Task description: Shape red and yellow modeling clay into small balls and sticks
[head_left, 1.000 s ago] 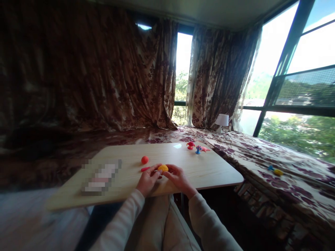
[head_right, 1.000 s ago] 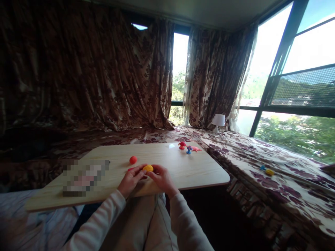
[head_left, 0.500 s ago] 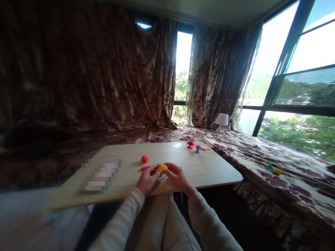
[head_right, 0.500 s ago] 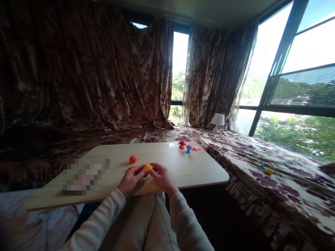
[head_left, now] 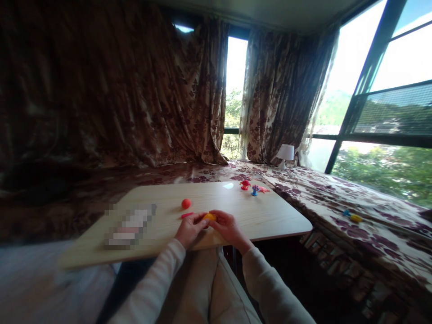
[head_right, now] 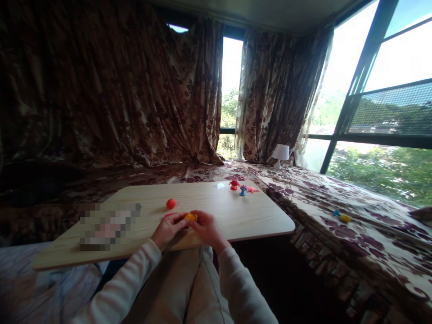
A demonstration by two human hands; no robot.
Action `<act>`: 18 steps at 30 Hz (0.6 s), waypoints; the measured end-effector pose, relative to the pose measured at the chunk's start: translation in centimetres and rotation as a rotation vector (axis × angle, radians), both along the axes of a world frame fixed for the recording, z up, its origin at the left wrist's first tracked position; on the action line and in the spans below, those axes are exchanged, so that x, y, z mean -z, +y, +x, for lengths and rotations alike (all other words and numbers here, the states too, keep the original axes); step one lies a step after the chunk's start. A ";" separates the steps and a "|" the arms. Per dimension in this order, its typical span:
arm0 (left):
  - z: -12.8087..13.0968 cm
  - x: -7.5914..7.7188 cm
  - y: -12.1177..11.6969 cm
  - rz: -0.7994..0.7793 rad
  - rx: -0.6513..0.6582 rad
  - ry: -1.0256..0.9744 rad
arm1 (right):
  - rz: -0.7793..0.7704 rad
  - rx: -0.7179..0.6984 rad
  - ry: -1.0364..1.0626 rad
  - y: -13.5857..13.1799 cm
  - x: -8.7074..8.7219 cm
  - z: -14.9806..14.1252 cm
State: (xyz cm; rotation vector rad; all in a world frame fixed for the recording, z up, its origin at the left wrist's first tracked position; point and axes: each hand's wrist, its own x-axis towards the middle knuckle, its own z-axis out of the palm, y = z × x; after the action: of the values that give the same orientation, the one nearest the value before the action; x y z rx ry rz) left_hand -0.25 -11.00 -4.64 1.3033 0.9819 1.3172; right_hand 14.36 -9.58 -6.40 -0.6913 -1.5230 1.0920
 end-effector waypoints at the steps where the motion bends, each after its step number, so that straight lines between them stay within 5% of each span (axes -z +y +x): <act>1: 0.0 0.0 0.0 0.003 0.007 0.007 | -0.001 -0.014 -0.003 -0.1 -0.1 0.0; 9: 0.1 -0.2 -0.1 -0.046 0.033 -0.001 | 0.028 0.038 -0.091 -0.7 -0.7 0.1; 18: 0.9 0.0 0.5 -0.041 -0.101 0.068 | 0.008 0.235 -0.234 -0.2 -0.1 -0.2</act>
State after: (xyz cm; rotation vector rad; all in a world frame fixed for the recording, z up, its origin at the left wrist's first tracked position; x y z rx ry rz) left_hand 0.67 -10.50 -4.62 1.2886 1.1297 1.3291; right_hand 14.17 -9.77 -6.31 -0.9939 -1.5938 0.8497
